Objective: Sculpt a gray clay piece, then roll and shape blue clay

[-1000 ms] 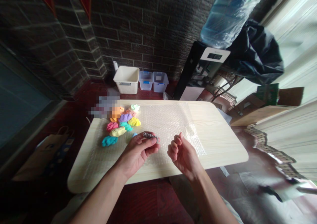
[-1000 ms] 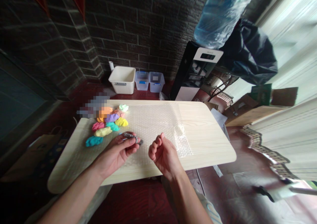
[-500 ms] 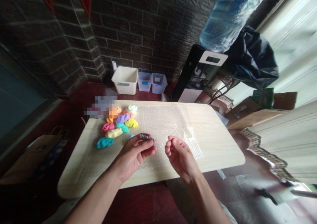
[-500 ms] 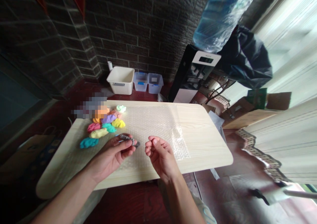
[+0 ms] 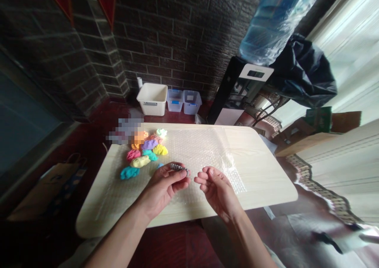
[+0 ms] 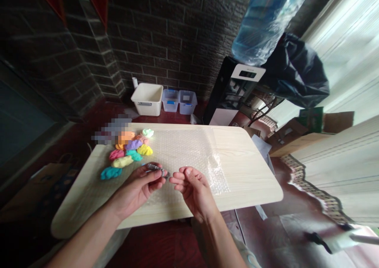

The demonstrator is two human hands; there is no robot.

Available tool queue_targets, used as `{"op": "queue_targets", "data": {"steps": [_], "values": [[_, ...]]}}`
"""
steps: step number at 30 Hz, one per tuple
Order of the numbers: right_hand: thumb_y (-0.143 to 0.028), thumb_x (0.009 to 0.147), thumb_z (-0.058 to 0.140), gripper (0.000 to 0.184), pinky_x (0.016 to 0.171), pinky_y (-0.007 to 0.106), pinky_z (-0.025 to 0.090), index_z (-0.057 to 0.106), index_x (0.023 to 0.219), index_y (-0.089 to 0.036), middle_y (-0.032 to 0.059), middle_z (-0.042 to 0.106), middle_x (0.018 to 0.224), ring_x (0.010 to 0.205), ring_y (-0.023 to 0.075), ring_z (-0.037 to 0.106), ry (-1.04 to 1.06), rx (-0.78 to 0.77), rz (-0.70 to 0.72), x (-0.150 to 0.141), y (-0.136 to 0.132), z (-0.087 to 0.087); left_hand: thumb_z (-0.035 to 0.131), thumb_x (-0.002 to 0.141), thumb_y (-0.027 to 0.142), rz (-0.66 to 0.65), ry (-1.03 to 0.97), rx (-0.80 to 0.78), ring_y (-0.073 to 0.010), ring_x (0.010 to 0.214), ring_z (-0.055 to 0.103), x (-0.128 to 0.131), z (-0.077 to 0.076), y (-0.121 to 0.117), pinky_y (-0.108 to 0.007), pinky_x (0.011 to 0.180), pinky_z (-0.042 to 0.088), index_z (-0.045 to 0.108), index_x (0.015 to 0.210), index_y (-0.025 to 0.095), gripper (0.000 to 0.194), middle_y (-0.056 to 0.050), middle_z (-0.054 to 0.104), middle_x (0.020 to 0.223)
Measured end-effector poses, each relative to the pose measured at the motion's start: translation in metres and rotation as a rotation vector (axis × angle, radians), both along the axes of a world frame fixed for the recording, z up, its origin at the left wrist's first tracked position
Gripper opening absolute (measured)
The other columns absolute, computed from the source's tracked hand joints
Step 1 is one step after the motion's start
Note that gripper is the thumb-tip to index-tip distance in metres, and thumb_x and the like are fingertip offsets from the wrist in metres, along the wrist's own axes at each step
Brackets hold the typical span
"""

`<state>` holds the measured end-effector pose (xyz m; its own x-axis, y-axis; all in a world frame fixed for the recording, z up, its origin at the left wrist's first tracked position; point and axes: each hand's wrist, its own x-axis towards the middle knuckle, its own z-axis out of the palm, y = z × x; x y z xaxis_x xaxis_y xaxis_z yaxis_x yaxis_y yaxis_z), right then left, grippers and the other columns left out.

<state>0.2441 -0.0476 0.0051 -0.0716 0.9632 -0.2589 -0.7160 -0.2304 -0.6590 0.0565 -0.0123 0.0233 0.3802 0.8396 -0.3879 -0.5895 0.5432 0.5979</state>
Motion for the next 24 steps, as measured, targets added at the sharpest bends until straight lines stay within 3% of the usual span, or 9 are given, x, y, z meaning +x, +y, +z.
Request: {"op": "queue_targets", "data": {"steps": [5, 8, 14, 19, 24], "values": [[-0.033, 0.074, 0.097, 0.029, 0.048, 0.013, 0.050, 0.073, 0.074, -0.017, -0.0016, 0.072, 0.061, 0.055, 0.0085, 0.068, -0.031, 0.071, -0.040, -0.0013, 0.0005, 0.0000, 0.097, 0.064, 0.011, -0.003, 0.012, 0.009, -0.0146, 0.068, 0.077, -0.0006, -0.0023, -0.0001, -0.018, 0.064, 0.063, 0.073, 0.090, 0.012, 0.035, -0.007, 0.081, 0.083], [-0.024, 0.072, 0.099, 0.024, 0.056, 0.012, 0.053, 0.077, 0.079, -0.018, -0.0018, 0.075, 0.067, 0.061, 0.0072, 0.070, -0.019, 0.083, -0.046, -0.0021, 0.0011, 0.0024, 0.098, 0.064, 0.014, -0.007, 0.012, 0.025, -0.0145, 0.070, 0.077, -0.0012, -0.0036, 0.0000, -0.018, 0.065, 0.063, 0.073, 0.090, 0.012, 0.037, -0.007, 0.081, 0.085], [-0.029, 0.082, 0.092, 0.027, 0.067, 0.018, 0.063, 0.080, 0.099, -0.012, 0.0102, 0.085, 0.088, 0.075, 0.0155, 0.081, 0.007, 0.013, 0.028, -0.0038, 0.0022, -0.0008, 0.099, 0.063, 0.017, -0.012, 0.030, 0.049, -0.0141, 0.069, 0.076, 0.0004, -0.0029, -0.0005, -0.020, 0.066, 0.063, 0.072, 0.090, 0.012, 0.038, -0.006, 0.080, 0.083], [-0.033, 0.081, 0.093, 0.026, 0.060, 0.017, 0.061, 0.077, 0.088, -0.014, 0.0069, 0.083, 0.078, 0.068, 0.0148, 0.080, -0.038, 0.008, 0.008, -0.0060, 0.0021, -0.0047, 0.098, 0.065, 0.017, -0.031, 0.043, 0.069, -0.0135, 0.068, 0.075, 0.0006, -0.0042, -0.0011, -0.020, 0.065, 0.062, 0.071, 0.090, 0.012, 0.037, -0.006, 0.080, 0.083], [-0.023, 0.078, 0.095, 0.021, 0.056, 0.012, 0.058, 0.075, 0.078, -0.016, 0.0028, 0.079, 0.071, 0.061, 0.0097, 0.075, -0.030, 0.064, -0.003, -0.0052, 0.0010, -0.0021, 0.099, 0.064, 0.018, -0.026, 0.047, 0.068, -0.0139, 0.069, 0.076, -0.0003, -0.0050, -0.0008, -0.020, 0.065, 0.061, 0.071, 0.089, 0.012, 0.038, -0.007, 0.080, 0.083]]}}
